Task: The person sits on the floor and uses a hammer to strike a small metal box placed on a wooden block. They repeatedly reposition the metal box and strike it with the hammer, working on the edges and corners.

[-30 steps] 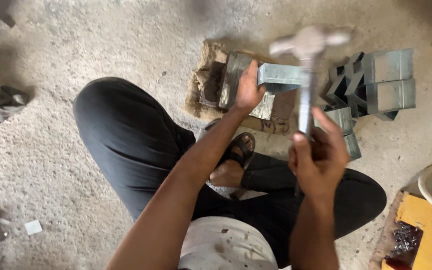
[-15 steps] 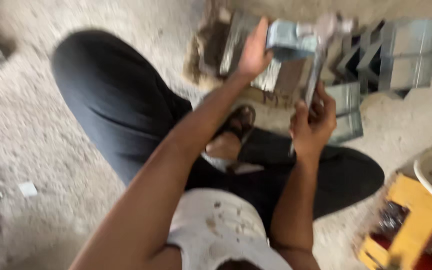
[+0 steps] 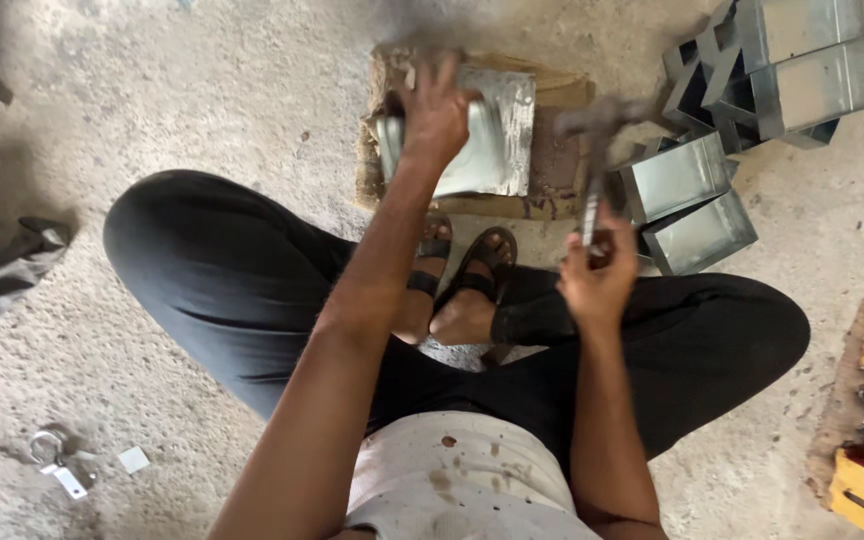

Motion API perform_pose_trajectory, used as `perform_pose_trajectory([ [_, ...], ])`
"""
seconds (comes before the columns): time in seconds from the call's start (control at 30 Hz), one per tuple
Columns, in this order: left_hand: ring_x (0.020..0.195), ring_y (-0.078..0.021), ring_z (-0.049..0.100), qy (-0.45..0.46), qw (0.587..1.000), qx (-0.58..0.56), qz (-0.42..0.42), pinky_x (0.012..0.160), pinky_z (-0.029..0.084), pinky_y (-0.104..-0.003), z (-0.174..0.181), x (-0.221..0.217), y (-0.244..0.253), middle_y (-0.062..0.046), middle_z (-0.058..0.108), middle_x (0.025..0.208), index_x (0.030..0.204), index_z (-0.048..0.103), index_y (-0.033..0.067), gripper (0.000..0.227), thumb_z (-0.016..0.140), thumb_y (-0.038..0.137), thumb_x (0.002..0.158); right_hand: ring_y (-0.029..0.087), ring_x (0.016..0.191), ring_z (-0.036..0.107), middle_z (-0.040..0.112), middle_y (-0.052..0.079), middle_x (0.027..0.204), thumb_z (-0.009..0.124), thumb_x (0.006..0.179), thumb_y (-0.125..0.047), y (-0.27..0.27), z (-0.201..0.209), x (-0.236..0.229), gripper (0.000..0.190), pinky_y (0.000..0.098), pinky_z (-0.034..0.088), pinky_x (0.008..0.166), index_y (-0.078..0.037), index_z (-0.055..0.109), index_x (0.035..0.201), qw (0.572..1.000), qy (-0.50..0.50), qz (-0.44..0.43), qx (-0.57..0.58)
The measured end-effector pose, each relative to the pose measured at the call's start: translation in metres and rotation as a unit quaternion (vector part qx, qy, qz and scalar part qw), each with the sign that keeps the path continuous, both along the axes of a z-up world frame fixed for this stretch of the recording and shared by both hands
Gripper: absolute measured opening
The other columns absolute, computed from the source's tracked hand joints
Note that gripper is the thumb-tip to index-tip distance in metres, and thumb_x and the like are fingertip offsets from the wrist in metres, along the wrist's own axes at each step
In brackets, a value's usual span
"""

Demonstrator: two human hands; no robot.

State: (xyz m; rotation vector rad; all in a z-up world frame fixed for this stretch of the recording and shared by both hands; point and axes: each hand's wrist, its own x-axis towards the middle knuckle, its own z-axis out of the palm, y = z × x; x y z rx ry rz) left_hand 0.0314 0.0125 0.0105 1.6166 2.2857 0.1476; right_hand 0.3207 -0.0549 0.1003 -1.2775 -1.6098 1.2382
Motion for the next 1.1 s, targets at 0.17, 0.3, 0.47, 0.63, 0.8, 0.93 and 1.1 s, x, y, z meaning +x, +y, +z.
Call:
perform_pose_trajectory([
  [0.17, 0.157, -0.0356, 0.008, 0.145, 0.975, 0.138, 0.093, 0.121, 0.015, -0.074, -0.009, 0.002, 0.006, -0.019, 0.007, 0.172, 0.165, 0.019, 0.0249, 0.080, 0.065, 0.030, 0.100, 0.008, 0.075, 0.057, 0.061, 0.003, 0.091, 0.069, 0.103, -0.005, -0.010, -0.051, -0.005, 0.035, 0.0249, 0.047, 0.062, -0.001, 0.054, 0.135, 0.996, -0.054, 0.067, 0.032],
  [0.3, 0.154, -0.0456, 0.011, 0.029, 0.987, 0.020, 0.154, 0.115, 0.018, -0.076, 0.005, -0.012, -0.005, -0.017, 0.013, 0.169, 0.159, 0.008, 0.0197, 0.098, 0.072, 0.045, 0.089, 0.009, 0.080, 0.060, 0.064, 0.003, 0.094, 0.071, 0.101, -0.007, -0.012, -0.044, -0.006, 0.034, 0.0253, 0.049, 0.068, -0.001, 0.058, 0.132, 0.991, -0.088, 0.082, 0.063],
  [0.47, 0.151, -0.0425, 0.029, 0.015, 0.978, 0.115, 0.171, 0.112, 0.035, -0.070, -0.025, -0.013, -0.001, -0.017, 0.038, 0.161, 0.160, 0.018, 0.0134, 0.087, 0.069, 0.016, 0.090, 0.007, 0.077, 0.060, 0.068, 0.006, 0.095, 0.074, 0.099, -0.009, -0.014, 0.004, -0.016, 0.037, 0.0227, 0.049, 0.064, 0.002, 0.060, 0.132, 0.992, -0.082, 0.080, 0.060],
  [0.63, 0.149, -0.0401, 0.041, -0.018, 0.970, 0.165, 0.178, 0.110, 0.050, -0.056, -0.050, -0.010, -0.002, -0.011, 0.048, 0.161, 0.162, 0.027, 0.0135, 0.080, 0.059, -0.001, 0.091, 0.009, 0.096, 0.068, 0.069, 0.012, 0.116, 0.071, 0.107, -0.007, -0.027, 0.047, -0.018, 0.037, 0.0234, 0.055, 0.080, 0.005, 0.055, 0.139, 0.976, -0.017, 0.081, 0.200],
  [0.8, 0.139, -0.0418, 0.046, 0.009, 0.972, 0.148, 0.181, 0.102, 0.047, -0.062, -0.050, -0.013, 0.006, -0.013, 0.048, 0.154, 0.157, 0.028, 0.0125, 0.082, 0.061, 0.001, 0.083, 0.014, 0.084, 0.069, 0.071, 0.013, 0.108, 0.072, 0.102, -0.008, -0.010, 0.034, -0.036, 0.034, 0.0281, 0.054, 0.070, 0.002, 0.061, 0.133, 0.968, -0.132, 0.136, 0.165],
  [0.93, 0.138, -0.0443, 0.046, 0.041, 0.971, 0.151, 0.183, 0.093, 0.048, -0.065, -0.046, -0.009, 0.003, -0.013, 0.048, 0.151, 0.151, 0.028, 0.0099, 0.082, 0.065, 0.009, 0.079, 0.019, 0.080, 0.069, 0.069, 0.012, 0.096, 0.071, 0.098, -0.011, -0.010, 0.023, -0.030, 0.031, 0.0332, 0.056, 0.070, 0.000, 0.063, 0.126, 0.958, -0.181, 0.159, 0.157],
  [1.1, 0.133, -0.0419, 0.054, -0.016, 0.968, 0.162, 0.193, 0.092, 0.051, -0.062, -0.040, -0.006, -0.005, -0.014, 0.051, 0.152, 0.155, 0.030, 0.0093, 0.078, 0.065, 0.004, 0.085, 0.012, 0.072, 0.059, 0.063, 0.007, 0.090, 0.067, 0.102, -0.006, -0.021, -0.018, -0.006, 0.033, 0.0277, 0.048, 0.061, -0.002, 0.052, 0.132, 0.994, -0.073, 0.073, 0.038],
])
